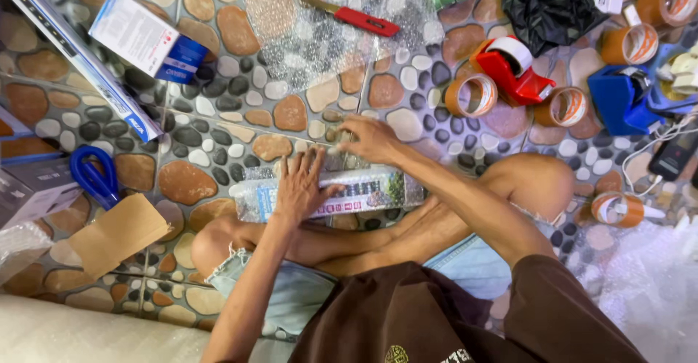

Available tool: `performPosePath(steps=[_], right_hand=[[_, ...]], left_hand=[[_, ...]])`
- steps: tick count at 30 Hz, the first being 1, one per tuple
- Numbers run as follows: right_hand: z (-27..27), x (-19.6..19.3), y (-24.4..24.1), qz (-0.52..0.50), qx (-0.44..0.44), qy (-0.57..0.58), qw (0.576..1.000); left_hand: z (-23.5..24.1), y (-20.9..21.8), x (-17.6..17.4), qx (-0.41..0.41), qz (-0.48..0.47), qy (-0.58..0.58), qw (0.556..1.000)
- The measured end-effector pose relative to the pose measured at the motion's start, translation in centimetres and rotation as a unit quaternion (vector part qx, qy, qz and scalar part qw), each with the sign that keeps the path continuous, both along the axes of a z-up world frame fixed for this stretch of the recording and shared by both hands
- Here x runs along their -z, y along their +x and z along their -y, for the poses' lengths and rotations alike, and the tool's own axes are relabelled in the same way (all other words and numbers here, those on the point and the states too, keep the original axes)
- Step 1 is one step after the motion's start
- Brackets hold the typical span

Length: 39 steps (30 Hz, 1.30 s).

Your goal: The person sits on the floor and wraps a rectangular box with bubble wrap, securing it with brown packing tape. They then wrap a second, smaller box with bubble wrap and tape. The person uses a utility knife to cut the tape and bubble wrap as needed.

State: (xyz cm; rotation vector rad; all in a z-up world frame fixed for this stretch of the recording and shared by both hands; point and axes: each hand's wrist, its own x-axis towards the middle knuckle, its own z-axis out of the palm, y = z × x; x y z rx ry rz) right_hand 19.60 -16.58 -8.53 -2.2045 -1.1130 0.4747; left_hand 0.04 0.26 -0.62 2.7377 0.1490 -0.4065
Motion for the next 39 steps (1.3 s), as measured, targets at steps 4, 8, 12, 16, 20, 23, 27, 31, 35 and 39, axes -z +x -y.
performPosePath(steps=[4,8,12,16,20,23,27,31,35,39], right_hand=[[0.9,-1.2,-3.0,-0.160,-0.020,-0.165,0.973],[1.5,-1.3,-3.9,-0.164,-0.032,-0.170,0.971],[2.8,-7.6,-4.9,-0.257,-0.055,-0.229,0.937],[5.8,-6.8,-8.8,-0.164,-0.146,-0.217,0.951],[7.5,-6.9,-11.4,-0.080,-0.120,-0.129,0.981],[8.8,-6.8,-12.5,-0.029,-0.099,-0.081,0.991],[15.0,-9.2,-3.8,-0.136,0.023,0.045,0.989],[25.5,-7.2,10.1,0.191,0.319,-0.110,0.922],[29.9,-6.2,16.8,0.014,0.375,-0.251,0.892],[30.1,-2.0,17.4,-0.012,0.404,-0.216,0.889]], left_hand=[[-1.5,2.1,1.3,0.034,0.007,-0.002,0.999],[-1.6,2.3,1.1,0.062,0.034,-0.005,0.997],[-1.4,0.8,5.2,0.042,0.031,-0.061,0.997],[-0.3,-0.5,5.1,0.054,-0.003,-0.064,0.997],[-0.7,0.3,4.3,0.109,-0.040,-0.035,0.993],[-0.6,-0.1,4.9,0.124,-0.141,-0.139,0.972],[-0.7,-0.7,3.9,0.145,-0.112,-0.125,0.975],[0.4,-0.6,-0.6,0.119,0.051,-0.010,0.992],[2.3,0.9,-0.5,0.024,0.212,0.082,0.973],[4.0,1.4,3.7,-0.019,0.305,0.070,0.950]])
